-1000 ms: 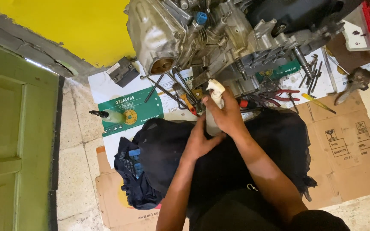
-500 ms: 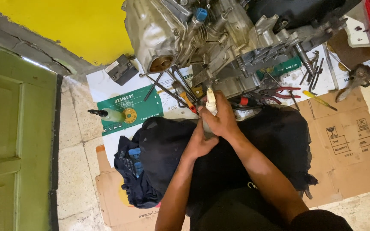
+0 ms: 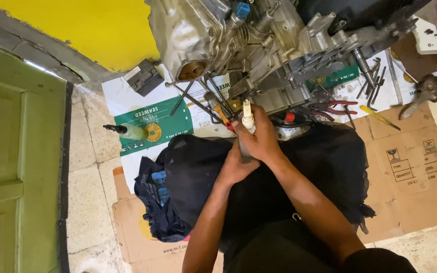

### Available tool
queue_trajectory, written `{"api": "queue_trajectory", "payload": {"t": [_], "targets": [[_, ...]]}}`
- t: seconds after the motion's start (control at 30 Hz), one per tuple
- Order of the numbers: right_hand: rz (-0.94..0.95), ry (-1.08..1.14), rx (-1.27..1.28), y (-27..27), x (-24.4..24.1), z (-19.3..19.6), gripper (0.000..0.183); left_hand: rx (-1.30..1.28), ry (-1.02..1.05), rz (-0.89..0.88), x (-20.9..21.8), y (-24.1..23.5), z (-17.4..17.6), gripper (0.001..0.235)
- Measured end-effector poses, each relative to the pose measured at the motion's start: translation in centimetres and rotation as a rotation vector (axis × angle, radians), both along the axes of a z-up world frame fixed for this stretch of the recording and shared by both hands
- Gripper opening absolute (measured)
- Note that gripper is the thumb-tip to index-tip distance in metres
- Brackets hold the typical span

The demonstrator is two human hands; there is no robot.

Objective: Cleaning a motorcycle engine assembly using a brush, cloth, and cleaning solution.

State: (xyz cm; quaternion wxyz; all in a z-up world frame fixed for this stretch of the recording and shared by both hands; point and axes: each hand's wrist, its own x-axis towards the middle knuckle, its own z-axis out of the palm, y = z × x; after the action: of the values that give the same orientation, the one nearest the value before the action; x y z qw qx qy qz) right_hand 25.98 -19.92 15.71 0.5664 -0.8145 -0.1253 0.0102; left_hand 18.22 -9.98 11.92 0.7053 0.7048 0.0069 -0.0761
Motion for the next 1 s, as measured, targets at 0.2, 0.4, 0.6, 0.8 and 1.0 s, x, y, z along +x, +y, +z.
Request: {"api": "queue_trajectory", "payload": {"t": [0.2, 0.4, 0.6, 0.8, 1.0], "targets": [[-0.082, -0.014, -0.063, 1.2, 0.2, -0.8, 0.041, -0.002, 0.092, 0.007, 0.7, 0.2, 3.4, 0.078], [-0.057, -0.071, -0.043, 2.8, 1.3, 0.7, 0.04, -0.018, 0.143, 0.062, 1.4, 1.0, 4.2, 0.09], [-0.122, -0.138, -0.008, 4.4, 3.1, 0.7, 0.04, -0.016, -0.015, 0.067, 3.1, 2.8, 6.1, 0.107], [-0.086, -0.202, 0.157, 3.9, 2.3, 6.2, 0.036, 0.111, -0.268, 0.044, 3.3, 3.1, 7.4, 0.102], [0.069, -0.246, 0.24, 2.0, 3.5, 14.1, 0.046, 0.11, -0.395, 0.039, 3.3, 1.7, 10.4, 0.112]]}}
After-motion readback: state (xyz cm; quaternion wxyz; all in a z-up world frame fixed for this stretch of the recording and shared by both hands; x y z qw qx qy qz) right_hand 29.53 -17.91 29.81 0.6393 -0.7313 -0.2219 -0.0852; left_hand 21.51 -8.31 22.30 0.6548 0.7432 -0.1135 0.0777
